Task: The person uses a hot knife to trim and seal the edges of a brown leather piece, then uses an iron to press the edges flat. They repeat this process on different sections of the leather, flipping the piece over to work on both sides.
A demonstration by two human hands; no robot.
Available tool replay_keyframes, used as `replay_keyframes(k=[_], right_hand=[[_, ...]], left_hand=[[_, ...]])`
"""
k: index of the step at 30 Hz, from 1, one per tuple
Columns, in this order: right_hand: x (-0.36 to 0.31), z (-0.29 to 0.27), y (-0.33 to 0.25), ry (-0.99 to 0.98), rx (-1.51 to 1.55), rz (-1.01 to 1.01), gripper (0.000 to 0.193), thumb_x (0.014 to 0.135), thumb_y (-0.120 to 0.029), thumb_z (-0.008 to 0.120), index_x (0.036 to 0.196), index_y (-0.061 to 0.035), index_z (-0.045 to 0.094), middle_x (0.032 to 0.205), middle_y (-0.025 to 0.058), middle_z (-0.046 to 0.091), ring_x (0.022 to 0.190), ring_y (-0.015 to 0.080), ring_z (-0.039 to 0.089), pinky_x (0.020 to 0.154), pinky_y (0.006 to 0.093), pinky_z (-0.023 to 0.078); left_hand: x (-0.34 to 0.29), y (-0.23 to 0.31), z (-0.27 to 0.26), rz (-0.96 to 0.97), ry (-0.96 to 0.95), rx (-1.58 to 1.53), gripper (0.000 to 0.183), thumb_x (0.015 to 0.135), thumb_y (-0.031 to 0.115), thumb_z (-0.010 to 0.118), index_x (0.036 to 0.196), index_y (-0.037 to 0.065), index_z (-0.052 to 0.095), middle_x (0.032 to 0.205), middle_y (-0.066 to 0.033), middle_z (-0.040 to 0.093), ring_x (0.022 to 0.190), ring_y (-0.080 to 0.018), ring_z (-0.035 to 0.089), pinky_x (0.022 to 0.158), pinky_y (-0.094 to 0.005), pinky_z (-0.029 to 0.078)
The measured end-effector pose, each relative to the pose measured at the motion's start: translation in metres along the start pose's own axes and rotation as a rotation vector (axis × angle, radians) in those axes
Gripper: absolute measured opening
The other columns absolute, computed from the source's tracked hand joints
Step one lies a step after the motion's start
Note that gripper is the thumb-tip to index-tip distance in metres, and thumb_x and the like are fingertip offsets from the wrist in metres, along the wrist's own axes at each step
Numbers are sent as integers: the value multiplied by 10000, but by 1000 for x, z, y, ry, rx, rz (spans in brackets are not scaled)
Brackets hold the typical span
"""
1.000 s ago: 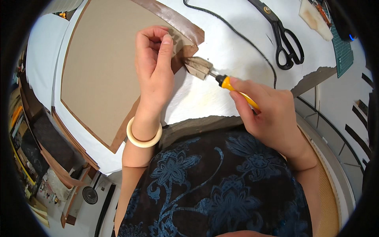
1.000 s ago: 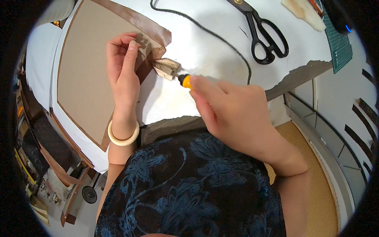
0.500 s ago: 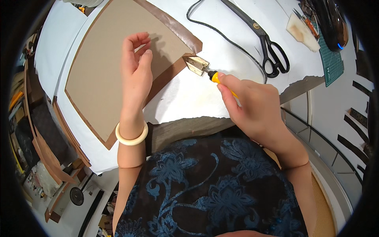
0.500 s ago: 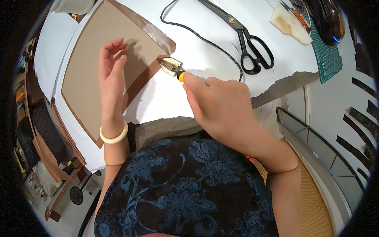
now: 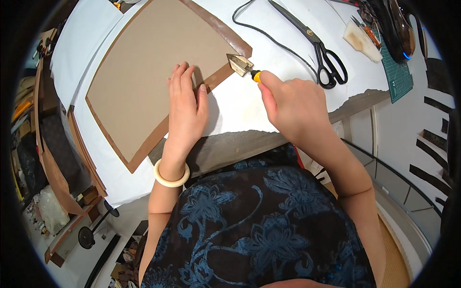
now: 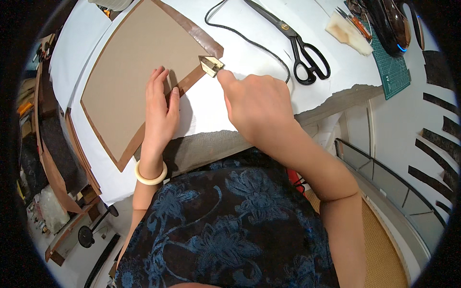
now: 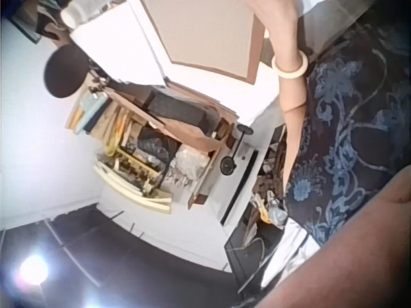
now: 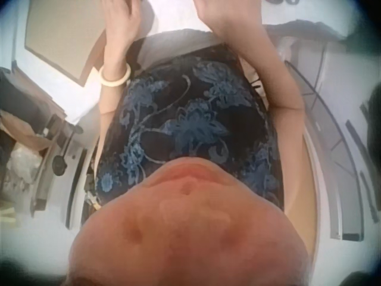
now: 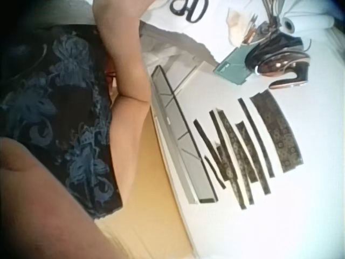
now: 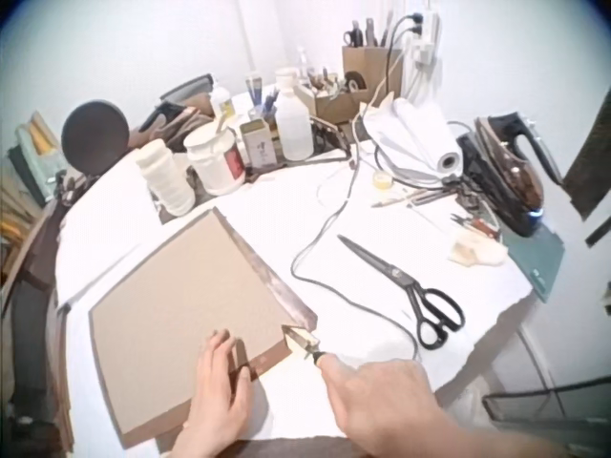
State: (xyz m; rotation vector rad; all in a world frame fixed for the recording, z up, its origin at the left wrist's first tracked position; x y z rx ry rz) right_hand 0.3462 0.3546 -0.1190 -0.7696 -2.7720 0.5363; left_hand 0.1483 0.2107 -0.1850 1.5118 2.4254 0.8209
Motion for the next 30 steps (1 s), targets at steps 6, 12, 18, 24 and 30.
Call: replay_keyframes(k=[6, 12, 18, 24, 30], right_hand=[[0, 1, -11, -76, -33, 79, 87, 1033, -176, 664, 1020, -90, 669, 562, 104, 598, 504, 338, 621, 494, 439, 437], [5, 11, -18, -9, -32, -23, 86, 1024, -178, 670, 1022, -93, 679, 568, 111, 614, 512, 338, 633, 496, 436, 452], [8, 2, 26, 201, 317, 203, 157, 1020, -236, 728, 1068, -87, 733, 509, 72, 542, 419, 210, 523, 445, 379, 368], [-6, -11, 77, 522, 922, 433, 215, 1099, -251, 669, 1102, -36, 681, 618, -106, 518, 528, 2, 359, 478, 238, 231], [-11, -10, 66, 824, 1362, 176, 162, 1140, -187, 577, 1257, -87, 525, 791, -24, 553, 625, 15, 394, 510, 203, 269]], left_hand=[[-13, -7, -7, -2, -12, -53, 489, 1015, 64, 607, 1468, -76, 490, 1565, -315, 472, 1521, -481, 402, 1262, -545, 331], [-7, -5, -3, 80, 28, -31, 536, 982, 50, 641, 1473, -89, 476, 1556, -323, 462, 1507, -493, 404, 1252, -546, 346], [13, 2, 14, 214, 49, 150, 637, 1020, 291, 711, 1470, -90, 470, 1543, -342, 454, 1478, -539, 401, 1210, -639, 356], [18, 5, 11, 577, -24, 836, 417, 976, 102, 644, 1347, -80, 588, 1337, -308, 664, 1175, -526, 685, 980, -545, 602], [8, 33, -97, 405, 334, 587, 395, 905, 7, 622, 1298, -28, 641, 1189, -226, 747, 981, -357, 775, 847, -389, 633]])
Point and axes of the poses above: each hand's wrist, its own x-axis towards the middle knuckle, its own z-axis out of the palm, y = z × x, the point moved 1 cm from there along x, towards the middle knuckle
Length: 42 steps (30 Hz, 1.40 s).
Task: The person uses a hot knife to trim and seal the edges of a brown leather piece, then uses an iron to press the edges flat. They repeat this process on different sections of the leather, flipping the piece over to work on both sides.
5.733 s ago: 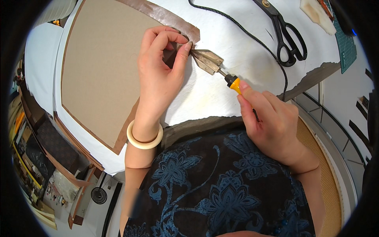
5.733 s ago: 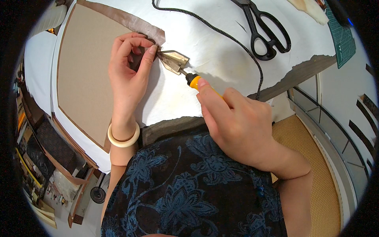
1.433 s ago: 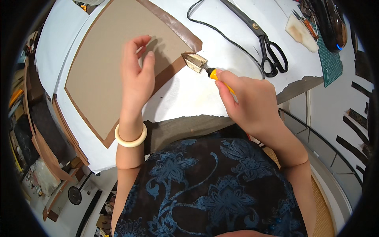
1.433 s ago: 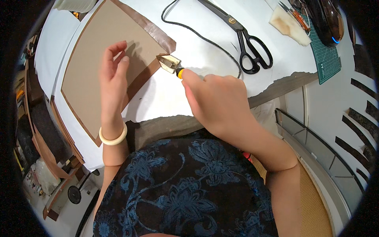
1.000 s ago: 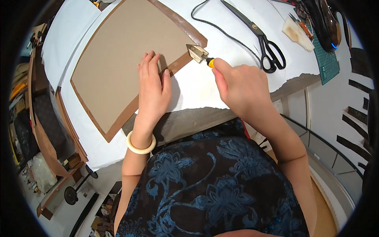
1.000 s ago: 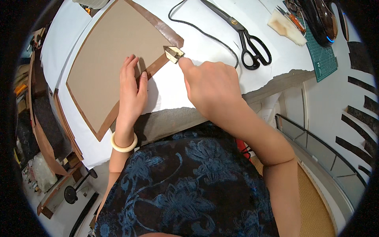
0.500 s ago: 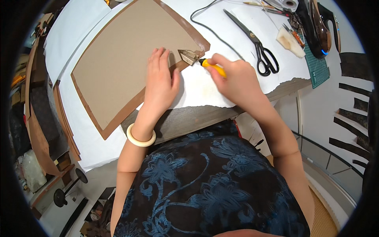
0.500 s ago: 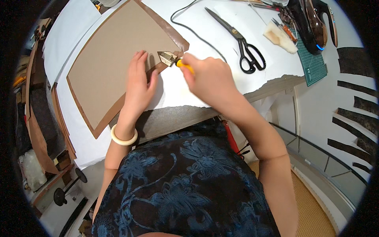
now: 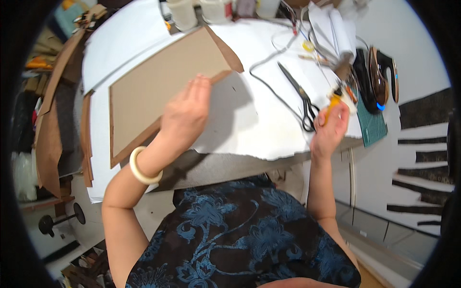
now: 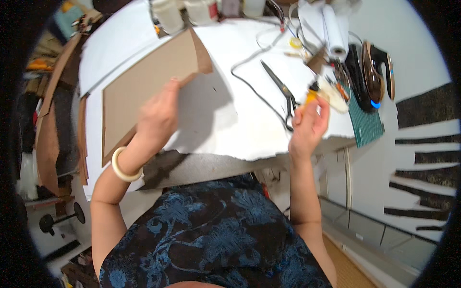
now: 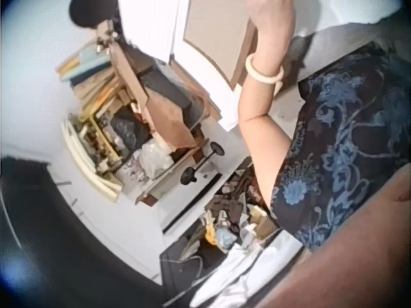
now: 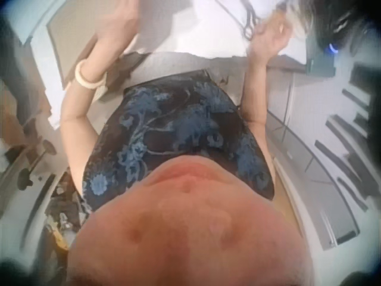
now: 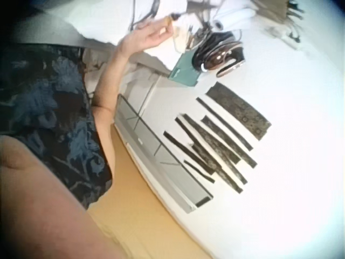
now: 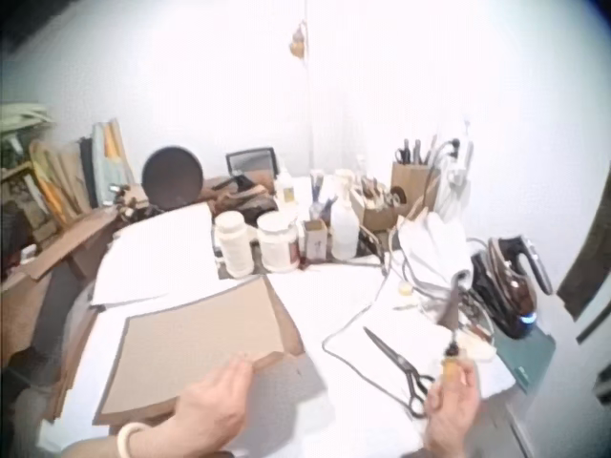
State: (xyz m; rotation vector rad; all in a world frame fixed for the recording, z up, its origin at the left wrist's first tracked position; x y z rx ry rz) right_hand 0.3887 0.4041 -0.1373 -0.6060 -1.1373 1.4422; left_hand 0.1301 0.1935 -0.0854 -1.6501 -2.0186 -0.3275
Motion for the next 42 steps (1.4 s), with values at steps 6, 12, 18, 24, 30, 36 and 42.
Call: replay_keyframes(k=[6, 12, 18, 24, 30, 36, 42], right_hand=[[33, 38, -34, -125, -65, -200, 153, 1154, -212, 545, 1247, -91, 549, 840, -10, 535, 650, 22, 375, 543, 184, 270], [44, 95, -95, -290, 132, -371, 156, 1151, -226, 554, 1189, -76, 574, 775, -40, 511, 632, 11, 375, 522, 184, 244], [28, 133, -152, -439, 125, -666, 153, 1090, -141, 667, 1158, -7, 637, 890, 49, 682, 740, 97, 614, 689, 230, 485], [16, 176, -173, -575, 118, -793, 218, 1039, -120, 741, 1209, 0, 675, 981, 74, 751, 828, 62, 680, 704, 173, 513], [20, 201, -166, -598, 60, -807, 155, 1019, -120, 772, 1083, -4, 690, 977, 101, 792, 850, 50, 696, 749, 183, 548], [21, 202, -161, -643, 121, -592, 169, 1033, -148, 763, 1006, -22, 654, 890, 46, 746, 719, 6, 584, 618, 166, 439], [31, 197, -161, -771, 188, -422, 204, 1049, -189, 752, 961, -51, 630, 717, -32, 625, 616, -4, 476, 543, 185, 312]], left_hand=[[57, -99, -154, -200, 859, 272, 104, 1051, 77, 661, 964, 20, 661, 747, -114, 616, 591, -288, 597, 553, -343, 455], [104, -113, -267, 3, 1056, 253, 254, 997, 240, 790, 837, 67, 695, 634, -74, 599, 502, -243, 571, 492, -311, 432], [100, -80, -278, 19, 761, 56, 320, 995, 269, 787, 795, 52, 662, 603, -66, 590, 474, -225, 507, 480, -323, 389], [92, -59, -269, 82, 730, 25, 313, 989, 272, 790, 801, 59, 660, 618, -71, 612, 495, -233, 556, 491, -312, 415], [96, -52, -262, 152, 771, -41, 354, 917, 314, 869, 789, 66, 652, 621, -64, 611, 505, -210, 579, 487, -293, 423], [99, -54, -256, 210, 791, -61, 360, 875, 294, 912, 785, 60, 653, 620, -57, 597, 492, -197, 540, 484, -279, 413], [105, -57, -253, 286, 807, -55, 346, 862, 288, 921, 795, 58, 671, 622, -59, 598, 493, -200, 557, 487, -277, 428]])
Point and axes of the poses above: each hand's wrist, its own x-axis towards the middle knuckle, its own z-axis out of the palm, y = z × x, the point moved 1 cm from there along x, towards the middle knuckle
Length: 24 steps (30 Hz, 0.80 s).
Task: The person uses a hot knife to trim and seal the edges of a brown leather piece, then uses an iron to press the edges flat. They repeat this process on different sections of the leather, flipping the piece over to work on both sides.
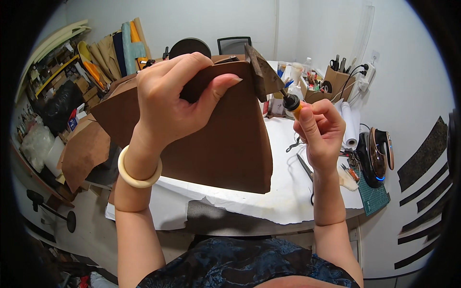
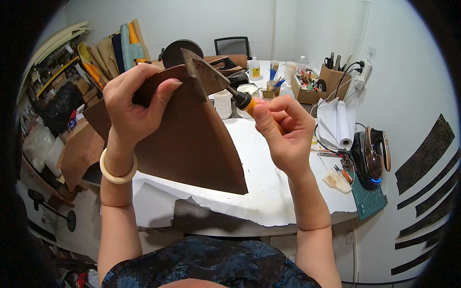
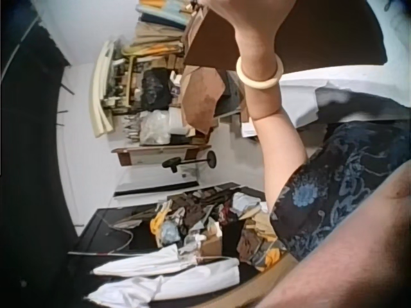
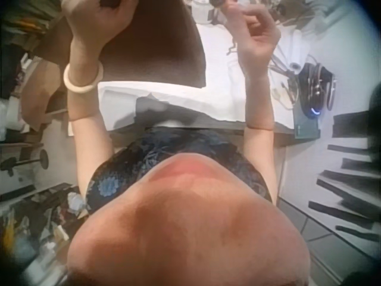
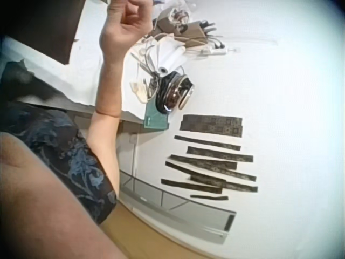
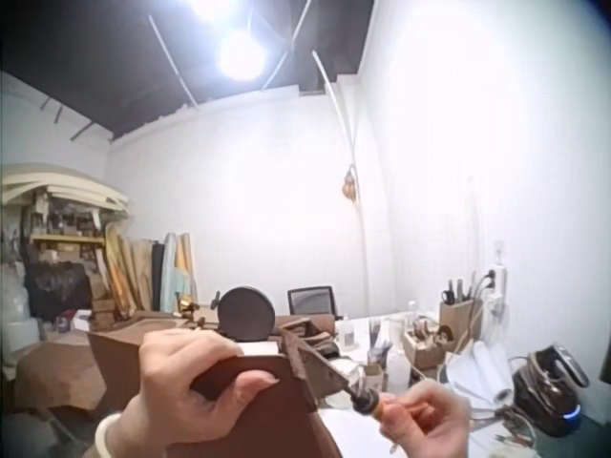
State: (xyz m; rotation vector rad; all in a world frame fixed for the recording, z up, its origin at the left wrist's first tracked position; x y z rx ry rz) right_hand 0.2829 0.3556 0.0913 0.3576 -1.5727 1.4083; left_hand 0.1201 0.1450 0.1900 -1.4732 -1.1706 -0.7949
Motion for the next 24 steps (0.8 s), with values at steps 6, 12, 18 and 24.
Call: replay_keyframes(k=[6, 12, 18, 24], right_hand=[[3, -6, -3, -79, 156, 202, 191, 1056, -195, 740, 970, -55, 644, 668, -46, 582, 572, 9, 439, 522, 203, 278], [-8, -6, -4, 145, -127, -198, 186, 1054, -199, 737, 1053, -27, 666, 802, 8, 652, 595, 27, 512, 504, 180, 313], [-6, 5, -8, 104, -170, -147, 191, 1044, -195, 753, 1063, -19, 681, 776, 0, 655, 610, 24, 526, 526, 177, 327], [-12, -2, -3, 114, -86, -76, 164, 1046, -159, 746, 1060, -12, 675, 776, 0, 660, 628, 10, 493, 555, 179, 343]], left_hand=[[0, 2, -3, 10, -32, -21, 349, 856, 287, 927, 811, 43, 682, 633, -65, 620, 505, -198, 584, 496, -270, 446], [0, 4, -3, -38, -29, -48, 348, 850, 276, 935, 831, 30, 689, 641, -69, 633, 515, -184, 597, 508, -258, 460], [-2, 4, 1, -49, -35, -61, 345, 852, 279, 934, 826, 34, 692, 634, -57, 620, 507, -172, 571, 499, -259, 441], [-5, -5, 1, -174, -23, -78, 331, 878, 264, 917, 786, 39, 693, 606, -53, 600, 494, -143, 548, 491, -253, 415]])
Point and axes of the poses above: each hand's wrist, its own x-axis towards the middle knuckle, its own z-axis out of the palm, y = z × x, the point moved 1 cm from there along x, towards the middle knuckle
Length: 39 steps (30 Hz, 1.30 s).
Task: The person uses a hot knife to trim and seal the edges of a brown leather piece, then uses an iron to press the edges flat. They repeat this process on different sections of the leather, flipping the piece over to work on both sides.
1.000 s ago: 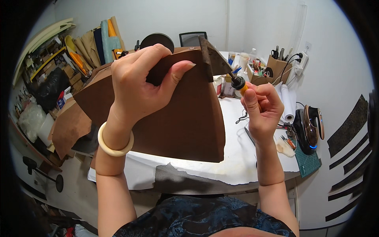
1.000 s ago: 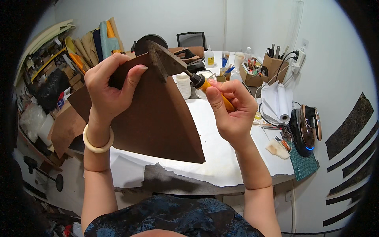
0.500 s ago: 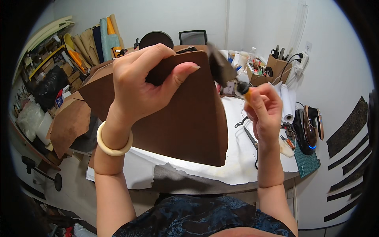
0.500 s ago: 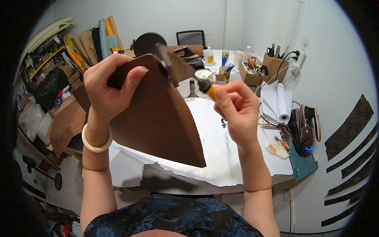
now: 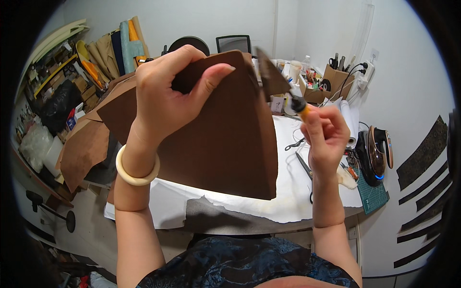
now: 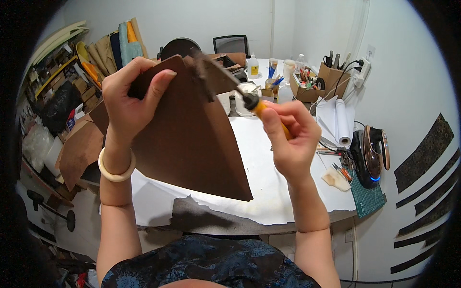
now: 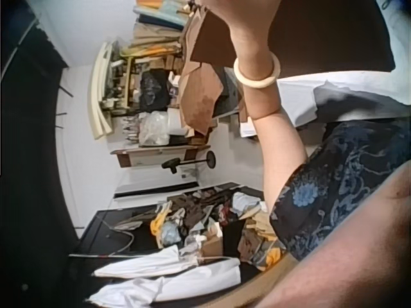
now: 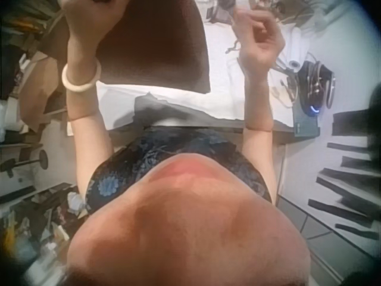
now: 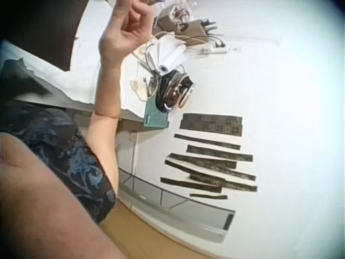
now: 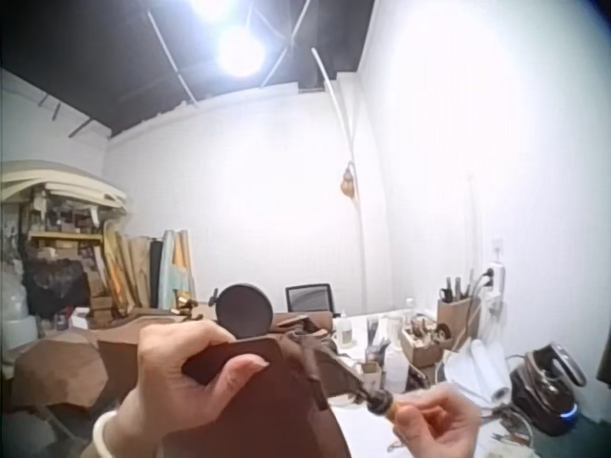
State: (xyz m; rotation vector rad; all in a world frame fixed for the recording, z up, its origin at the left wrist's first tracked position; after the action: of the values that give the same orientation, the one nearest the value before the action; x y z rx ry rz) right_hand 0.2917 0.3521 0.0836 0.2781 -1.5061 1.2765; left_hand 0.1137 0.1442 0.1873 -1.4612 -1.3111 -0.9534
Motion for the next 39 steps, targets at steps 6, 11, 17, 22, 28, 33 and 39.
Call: replay_keyframes(k=[6, 11, 17, 22, 28, 33, 39], right_hand=[[-16, 1, -5, 10, -330, -444, 148, 963, -32, 812, 1036, 42, 707, 829, 116, 742, 677, 50, 601, 557, 192, 451], [-18, 5, 1, -7, -297, -254, 162, 1006, -92, 783, 1092, 29, 720, 972, 84, 750, 793, 63, 655, 699, 189, 506], [-16, 13, -4, 4, -182, -102, 156, 1024, -139, 773, 1065, -2, 711, 806, 19, 692, 677, 36, 590, 605, 178, 425], [-10, 15, -4, -62, -23, 56, 189, 1061, -193, 732, 1028, -15, 680, 713, -27, 608, 578, 15, 446, 517, 205, 280], [38, -11, -24, -8, -31, 64, 166, 1068, -216, 721, 1002, -65, 708, 623, -72, 551, 555, -1, 422, 518, 203, 249], [100, -55, -57, 178, -190, -164, 190, 1027, -284, 778, 1031, -94, 762, 703, -28, 670, 552, -20, 505, 478, 149, 256], [161, -98, -86, 139, -576, -382, 310, 1008, -416, 780, 1120, -128, 799, 765, -23, 707, 626, -15, 575, 545, 126, 320]], left_hand=[[5, 2, -5, -26, -23, 18, 320, 902, 233, 896, 760, 29, 694, 577, -37, 579, 488, -120, 529, 491, -243, 401], [6, 7, -10, -75, -50, -52, 331, 900, 215, 896, 746, 25, 674, 568, -31, 542, 494, -95, 494, 490, -238, 376], [8, 5, -11, -73, -45, -54, 345, 898, 208, 899, 736, 23, 658, 561, -32, 508, 499, -88, 462, 489, -241, 351], [7, 0, -12, -51, -20, -80, 325, 917, 212, 887, 758, 23, 677, 571, -33, 516, 511, -80, 458, 494, -241, 351], [17, -31, -32, -182, 209, -192, 326, 1000, 236, 820, 810, 10, 680, 634, 113, 437, 600, 2, 335, 519, -214, 239], [18, -64, -51, -486, 508, -324, 420, 1027, 355, 784, 738, 85, 646, 635, 142, 424, 594, 16, 283, 538, -225, 176], [-35, -93, -47, -790, 640, -623, 456, 1061, 422, 717, 749, 106, 615, 711, 74, 576, 653, -22, 422, 608, -206, 354]])
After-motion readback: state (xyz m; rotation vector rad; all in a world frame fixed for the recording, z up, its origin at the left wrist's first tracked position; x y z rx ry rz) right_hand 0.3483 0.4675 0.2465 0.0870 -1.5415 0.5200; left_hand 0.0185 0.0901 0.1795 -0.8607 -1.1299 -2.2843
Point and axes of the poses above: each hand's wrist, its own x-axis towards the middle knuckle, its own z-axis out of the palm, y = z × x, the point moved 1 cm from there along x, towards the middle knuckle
